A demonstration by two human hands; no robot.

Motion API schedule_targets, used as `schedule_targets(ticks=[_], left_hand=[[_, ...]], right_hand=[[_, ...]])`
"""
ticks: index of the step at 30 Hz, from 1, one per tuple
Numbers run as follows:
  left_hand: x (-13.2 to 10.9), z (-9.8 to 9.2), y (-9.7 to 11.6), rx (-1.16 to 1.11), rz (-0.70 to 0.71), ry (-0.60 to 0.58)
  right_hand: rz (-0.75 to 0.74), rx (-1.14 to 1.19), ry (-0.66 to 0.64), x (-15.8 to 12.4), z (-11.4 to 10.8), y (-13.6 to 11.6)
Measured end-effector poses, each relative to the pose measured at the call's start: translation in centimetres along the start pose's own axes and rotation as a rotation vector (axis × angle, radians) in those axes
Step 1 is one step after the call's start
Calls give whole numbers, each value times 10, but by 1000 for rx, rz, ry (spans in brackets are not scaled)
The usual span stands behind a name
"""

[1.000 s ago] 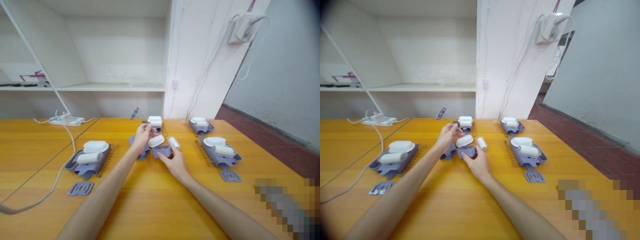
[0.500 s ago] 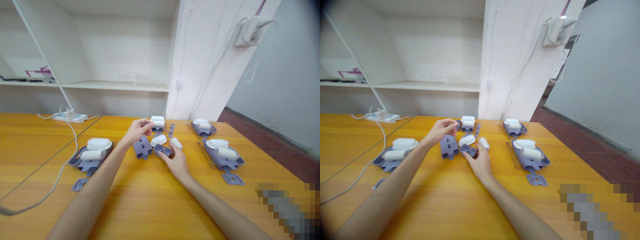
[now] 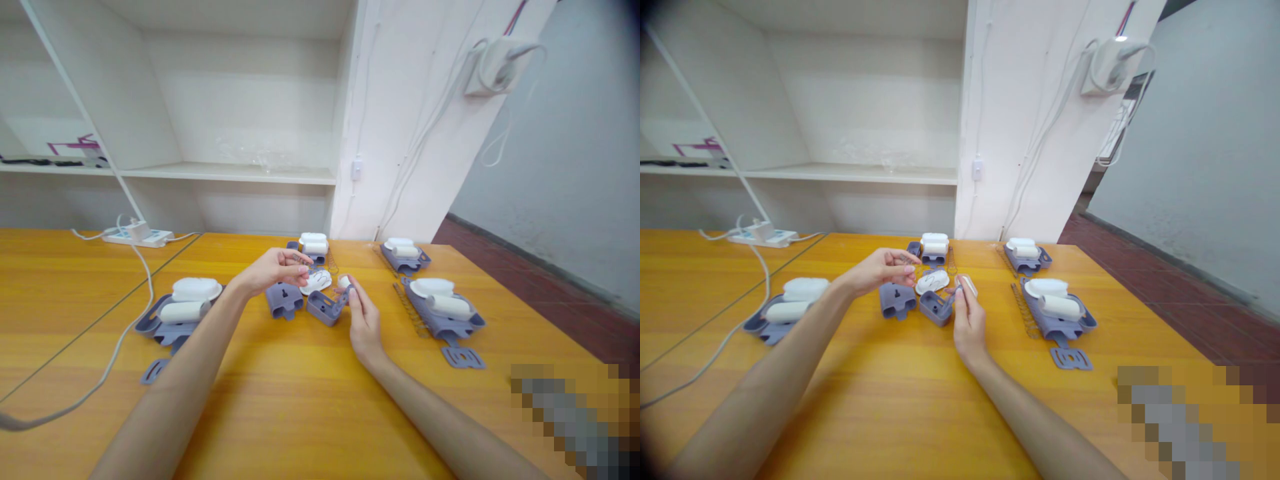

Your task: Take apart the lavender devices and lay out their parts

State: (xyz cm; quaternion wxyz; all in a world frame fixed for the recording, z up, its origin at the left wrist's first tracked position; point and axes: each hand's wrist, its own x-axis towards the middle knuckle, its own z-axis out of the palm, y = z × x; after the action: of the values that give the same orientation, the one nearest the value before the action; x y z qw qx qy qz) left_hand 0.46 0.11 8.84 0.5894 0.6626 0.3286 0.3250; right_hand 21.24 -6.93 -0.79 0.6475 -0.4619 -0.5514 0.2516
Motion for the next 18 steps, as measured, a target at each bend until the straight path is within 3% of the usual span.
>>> schedule_targets(ticks=[10,18], left_hand=[[10,12,-4,55,105,198],[17,23,-5,54,196,522]], right_hand=[[-64,-77,20,-4,2,-5],[-164,-227,2,-6,-2,-8]])
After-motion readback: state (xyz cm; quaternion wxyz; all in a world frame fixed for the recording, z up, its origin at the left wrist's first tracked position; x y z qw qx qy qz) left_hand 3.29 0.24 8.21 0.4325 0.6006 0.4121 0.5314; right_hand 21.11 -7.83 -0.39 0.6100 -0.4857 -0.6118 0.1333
